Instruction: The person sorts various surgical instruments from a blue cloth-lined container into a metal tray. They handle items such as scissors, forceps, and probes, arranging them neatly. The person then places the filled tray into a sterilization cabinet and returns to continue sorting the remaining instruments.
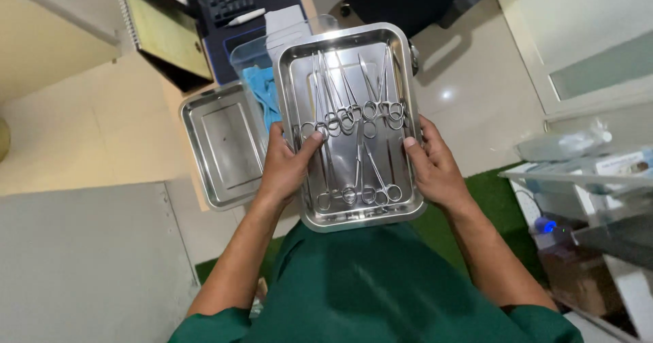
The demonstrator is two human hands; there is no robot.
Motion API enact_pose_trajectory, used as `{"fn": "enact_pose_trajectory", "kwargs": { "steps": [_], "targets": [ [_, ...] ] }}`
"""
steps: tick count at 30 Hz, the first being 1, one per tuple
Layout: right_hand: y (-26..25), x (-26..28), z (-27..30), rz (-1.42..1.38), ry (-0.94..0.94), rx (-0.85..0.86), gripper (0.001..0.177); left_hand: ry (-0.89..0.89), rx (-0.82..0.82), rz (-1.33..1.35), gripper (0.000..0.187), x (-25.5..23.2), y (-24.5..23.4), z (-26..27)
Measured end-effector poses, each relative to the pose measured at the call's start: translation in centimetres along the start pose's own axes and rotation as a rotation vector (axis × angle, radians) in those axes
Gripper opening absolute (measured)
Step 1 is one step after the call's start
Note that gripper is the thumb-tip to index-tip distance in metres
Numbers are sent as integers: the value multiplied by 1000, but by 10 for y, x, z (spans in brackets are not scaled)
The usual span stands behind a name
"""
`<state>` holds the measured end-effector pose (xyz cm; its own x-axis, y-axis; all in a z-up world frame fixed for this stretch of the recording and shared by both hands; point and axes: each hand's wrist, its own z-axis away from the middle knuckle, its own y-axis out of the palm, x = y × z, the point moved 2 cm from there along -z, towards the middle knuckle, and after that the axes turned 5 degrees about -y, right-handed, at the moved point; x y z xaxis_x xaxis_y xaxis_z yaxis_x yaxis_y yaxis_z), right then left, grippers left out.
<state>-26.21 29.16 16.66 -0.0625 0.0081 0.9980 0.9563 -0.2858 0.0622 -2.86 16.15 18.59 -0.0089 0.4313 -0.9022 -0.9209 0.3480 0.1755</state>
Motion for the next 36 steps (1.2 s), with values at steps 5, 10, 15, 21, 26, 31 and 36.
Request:
{"fn": "enact_pose_trajectory", "kwargs": {
  "steps": [5, 10, 15, 21, 26, 31, 36],
  "targets": [
    [-3, 6, 69, 10, -24, -196, 48, -65, 115, -201, 46, 1, 20, 22],
    [-5, 5, 145, -108, 14, -389, 50, 61, 346, -265, 42, 17, 43, 50],
    [-15, 15, 231, -76, 62, -598, 48, -26, 510, -245, 39, 42, 76, 81],
    [-29, 28, 312, -106, 4, -747, 46, 116, 609, -473, 35, 56, 136, 124],
    [-61, 31, 374, -132, -35, -855, 45, -56, 677, -503, 35, 59, 204, 175],
    [-113, 46, 446, -131, -87, -898, 45, -103, 728, -483, 30, 98, 275, 222],
    [-169, 63, 532, -115, -42, -916, 43, -270, 851, -368, 39, 168, 344, 255]
  ]
}}
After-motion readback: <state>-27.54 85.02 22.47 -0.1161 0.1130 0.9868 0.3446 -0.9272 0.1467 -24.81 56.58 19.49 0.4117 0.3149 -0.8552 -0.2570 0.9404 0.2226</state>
